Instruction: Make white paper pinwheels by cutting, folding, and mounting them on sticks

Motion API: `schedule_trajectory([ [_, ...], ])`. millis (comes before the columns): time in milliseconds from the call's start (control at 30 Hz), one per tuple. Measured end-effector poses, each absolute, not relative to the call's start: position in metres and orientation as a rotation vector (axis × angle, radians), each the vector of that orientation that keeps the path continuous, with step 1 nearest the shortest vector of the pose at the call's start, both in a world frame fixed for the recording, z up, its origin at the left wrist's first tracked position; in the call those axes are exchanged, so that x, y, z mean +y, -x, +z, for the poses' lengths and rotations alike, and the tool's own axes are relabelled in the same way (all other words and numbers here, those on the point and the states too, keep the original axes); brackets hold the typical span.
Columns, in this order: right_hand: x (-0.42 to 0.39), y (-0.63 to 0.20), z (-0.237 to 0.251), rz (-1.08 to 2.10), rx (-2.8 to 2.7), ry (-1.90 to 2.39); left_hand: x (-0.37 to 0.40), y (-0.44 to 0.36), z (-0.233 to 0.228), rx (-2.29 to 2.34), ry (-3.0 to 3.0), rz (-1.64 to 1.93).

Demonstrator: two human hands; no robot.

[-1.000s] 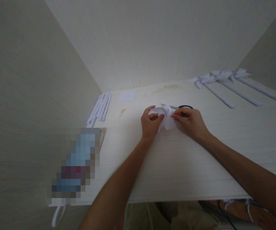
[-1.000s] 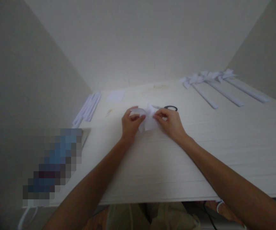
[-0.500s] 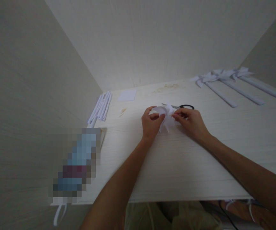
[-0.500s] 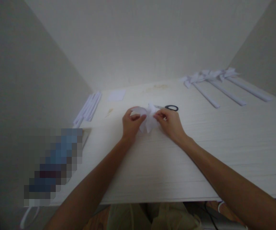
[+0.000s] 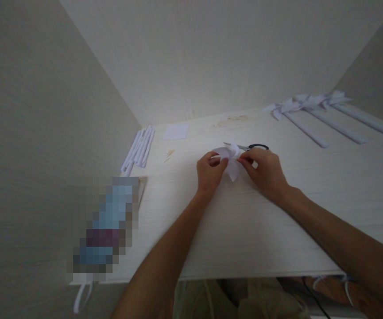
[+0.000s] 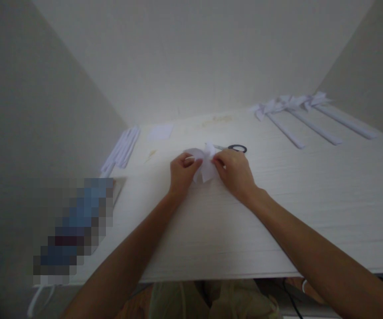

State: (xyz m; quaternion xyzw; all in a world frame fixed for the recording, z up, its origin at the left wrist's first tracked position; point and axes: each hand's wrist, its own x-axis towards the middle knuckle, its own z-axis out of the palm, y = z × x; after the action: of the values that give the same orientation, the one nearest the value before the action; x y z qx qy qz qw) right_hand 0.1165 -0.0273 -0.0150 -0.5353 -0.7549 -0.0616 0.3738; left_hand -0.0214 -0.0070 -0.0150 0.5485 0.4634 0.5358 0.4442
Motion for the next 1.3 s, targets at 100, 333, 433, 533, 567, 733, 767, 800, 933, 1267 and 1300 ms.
schedule_trajectory([
  [100, -0.0264, -0.1171, -0.0155, -0.167, -1.969, 1.435, -0.0072, 0.0215, -0.0154, 1.148, -1.368, 1.324],
  [333, -0.0291, -0.1138, -0.0141, -0.091, -1.957, 1.413, -0.0070, 0.0221, -0.0153, 1.152, -1.356, 1.332],
  [433, -0.0303, -0.1129, -0.0134, -0.088, -1.956, 1.397, -0.0054, 0.0225, -0.0175, 1.142, -1.360, 1.344],
  [533, -0.0308, -0.1129, -0.0132, -0.061, -1.975, 1.440, -0.0052, 0.0224, -0.0181, 1.141, -1.357, 1.350],
  [567, -0.0308, -0.1129, -0.0131, -0.047, -1.982, 1.451, -0.0056, 0.0222, -0.0176, 1.143, -1.352, 1.347],
  [733, -0.0304, -0.1131, -0.0135, -0.040, -1.975, 1.441, -0.0078, 0.0210, -0.0135, 1.181, -1.357, 1.338],
  [767, -0.0301, -0.1134, -0.0139, -0.057, -1.968, 1.425, -0.0078, 0.0209, -0.0132, 1.183, -1.357, 1.335],
  [800, -0.0297, -0.1139, -0.0145, -0.074, -1.960, 1.402, -0.0077, 0.0209, -0.0132, 1.180, -1.353, 1.331],
  [933, -0.0278, -0.1165, -0.0170, -0.135, -1.931, 1.321, -0.0070, 0.0209, -0.0145, 1.157, -1.340, 1.315],
  [1267, -0.0282, -0.1162, -0.0155, -0.109, -1.910, 1.418, -0.0059, 0.0200, -0.0158, 1.080, -1.253, 1.320],
  [1300, -0.0283, -0.1160, -0.0152, -0.086, -1.882, 1.427, -0.0057, 0.0201, -0.0164, 1.048, -1.236, 1.321],
])
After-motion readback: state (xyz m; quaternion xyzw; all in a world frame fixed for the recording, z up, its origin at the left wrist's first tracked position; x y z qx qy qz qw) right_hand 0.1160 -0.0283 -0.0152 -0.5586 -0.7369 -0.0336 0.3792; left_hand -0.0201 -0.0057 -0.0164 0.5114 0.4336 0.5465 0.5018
